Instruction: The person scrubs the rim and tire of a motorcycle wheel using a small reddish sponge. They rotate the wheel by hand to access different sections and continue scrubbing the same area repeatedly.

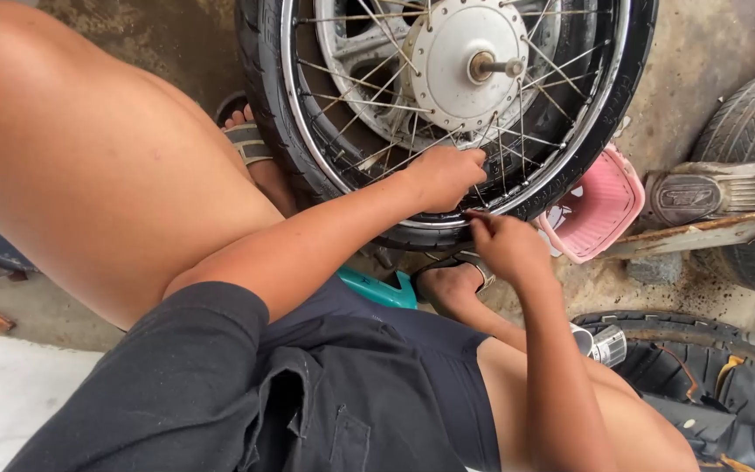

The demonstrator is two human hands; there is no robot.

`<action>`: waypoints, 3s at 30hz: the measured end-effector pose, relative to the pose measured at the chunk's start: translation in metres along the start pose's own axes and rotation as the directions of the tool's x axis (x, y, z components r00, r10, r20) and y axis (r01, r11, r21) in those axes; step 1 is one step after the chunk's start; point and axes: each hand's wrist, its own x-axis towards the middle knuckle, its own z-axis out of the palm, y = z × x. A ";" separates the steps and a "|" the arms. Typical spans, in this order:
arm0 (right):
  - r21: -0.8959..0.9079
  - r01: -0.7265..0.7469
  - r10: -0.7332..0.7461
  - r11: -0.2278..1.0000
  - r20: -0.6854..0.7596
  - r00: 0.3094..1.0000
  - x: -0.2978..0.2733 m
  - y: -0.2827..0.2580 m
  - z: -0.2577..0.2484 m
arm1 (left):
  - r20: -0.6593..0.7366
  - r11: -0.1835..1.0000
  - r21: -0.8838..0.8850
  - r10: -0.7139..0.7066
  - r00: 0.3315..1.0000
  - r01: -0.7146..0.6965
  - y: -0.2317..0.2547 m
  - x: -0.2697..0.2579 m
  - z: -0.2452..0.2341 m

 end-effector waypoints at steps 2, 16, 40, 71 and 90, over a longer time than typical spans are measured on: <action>-0.026 0.003 -0.004 1.000 -0.038 0.999 0.016 0.015 0.019 | 0.005 1.000 -0.003 -0.011 1.000 0.011 0.001 -0.001 0.004; -0.091 -0.052 0.044 0.995 -0.081 0.996 0.030 0.015 0.032 | 0.129 0.994 -0.049 -0.093 0.987 0.100 0.007 0.000 -0.016; 0.466 0.268 -0.385 0.843 0.174 0.907 -0.027 0.040 0.003 | 0.662 0.915 -0.015 -0.294 0.690 0.403 0.083 -0.025 -0.097; 0.735 0.039 0.113 0.677 -0.157 0.981 0.079 0.144 0.004 | 0.269 0.912 0.166 -0.409 0.872 0.376 0.101 -0.011 0.021; 0.805 0.087 0.542 0.586 -0.470 0.697 0.195 0.095 -0.049 | 0.456 0.803 0.047 -0.546 0.703 0.594 0.102 -0.002 0.004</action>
